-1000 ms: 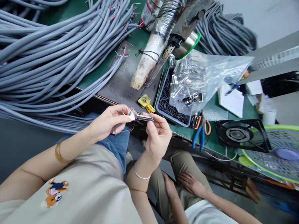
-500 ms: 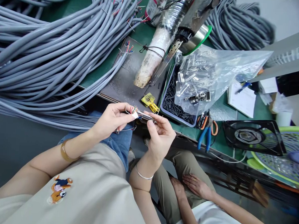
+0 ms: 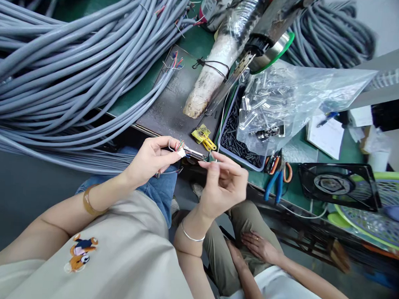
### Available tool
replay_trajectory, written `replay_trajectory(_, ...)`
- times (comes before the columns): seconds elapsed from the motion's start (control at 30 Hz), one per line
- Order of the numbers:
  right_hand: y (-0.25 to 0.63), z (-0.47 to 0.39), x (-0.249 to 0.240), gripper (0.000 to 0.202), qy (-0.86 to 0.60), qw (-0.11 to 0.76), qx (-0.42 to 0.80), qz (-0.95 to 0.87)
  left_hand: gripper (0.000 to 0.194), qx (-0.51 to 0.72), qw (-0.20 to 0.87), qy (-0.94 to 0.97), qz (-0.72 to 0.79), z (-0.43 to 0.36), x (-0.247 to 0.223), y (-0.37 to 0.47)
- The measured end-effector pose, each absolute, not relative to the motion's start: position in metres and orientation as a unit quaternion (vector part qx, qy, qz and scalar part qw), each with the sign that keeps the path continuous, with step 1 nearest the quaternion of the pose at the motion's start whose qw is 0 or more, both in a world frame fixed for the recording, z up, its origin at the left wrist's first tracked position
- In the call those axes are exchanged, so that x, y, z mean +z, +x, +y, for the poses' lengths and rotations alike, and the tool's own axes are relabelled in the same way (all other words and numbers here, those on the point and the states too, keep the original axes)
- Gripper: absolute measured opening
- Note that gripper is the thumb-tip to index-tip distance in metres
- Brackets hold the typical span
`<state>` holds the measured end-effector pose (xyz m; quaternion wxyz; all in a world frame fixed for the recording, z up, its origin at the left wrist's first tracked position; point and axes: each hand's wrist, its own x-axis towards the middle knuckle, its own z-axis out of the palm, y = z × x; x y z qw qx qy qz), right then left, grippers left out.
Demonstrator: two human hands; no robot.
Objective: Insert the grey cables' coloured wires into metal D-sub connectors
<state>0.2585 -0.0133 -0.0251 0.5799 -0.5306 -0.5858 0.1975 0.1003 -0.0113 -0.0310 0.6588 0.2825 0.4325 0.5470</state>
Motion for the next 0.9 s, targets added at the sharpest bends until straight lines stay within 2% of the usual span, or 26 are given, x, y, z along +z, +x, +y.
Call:
replay_trajectory(0.13,0.252,-0.012,-0.033,0.007,-0.488,0.540,0.287,-0.623,0.019,0.552,0.649,0.298,0.431,-0.012,-0.032,0.101)
replay_trajectory(0.3,0.248,-0.008,-0.039,0.005,-0.504,0.597,0.201,-0.591,0.020,0.566,0.635,0.289,0.440,-0.008,-0.036,0.101)
replay_trajectory(0.37,0.250,-0.006,-0.040,0.006,-0.511,0.600,0.215,-0.577,0.021,0.573,0.635,0.274,0.440,-0.005,-0.036,0.100)
replay_trajectory(0.53,0.255,-0.004,-0.041,0.012,-0.510,0.566,0.329,-0.558,0.022,0.565,0.677,0.256,0.397,-0.002,-0.034,0.101)
replay_trajectory(0.77,0.256,-0.002,-0.041,0.009,-0.508,0.525,0.354,-0.585,0.027,0.506,0.746,0.248,0.355,-0.002,-0.031,0.100)
replay_trajectory(0.9,0.256,-0.003,-0.039,0.006,-0.497,0.526,0.359,-0.590,0.027,0.497,0.747,0.248,0.366,-0.003,-0.029,0.099)
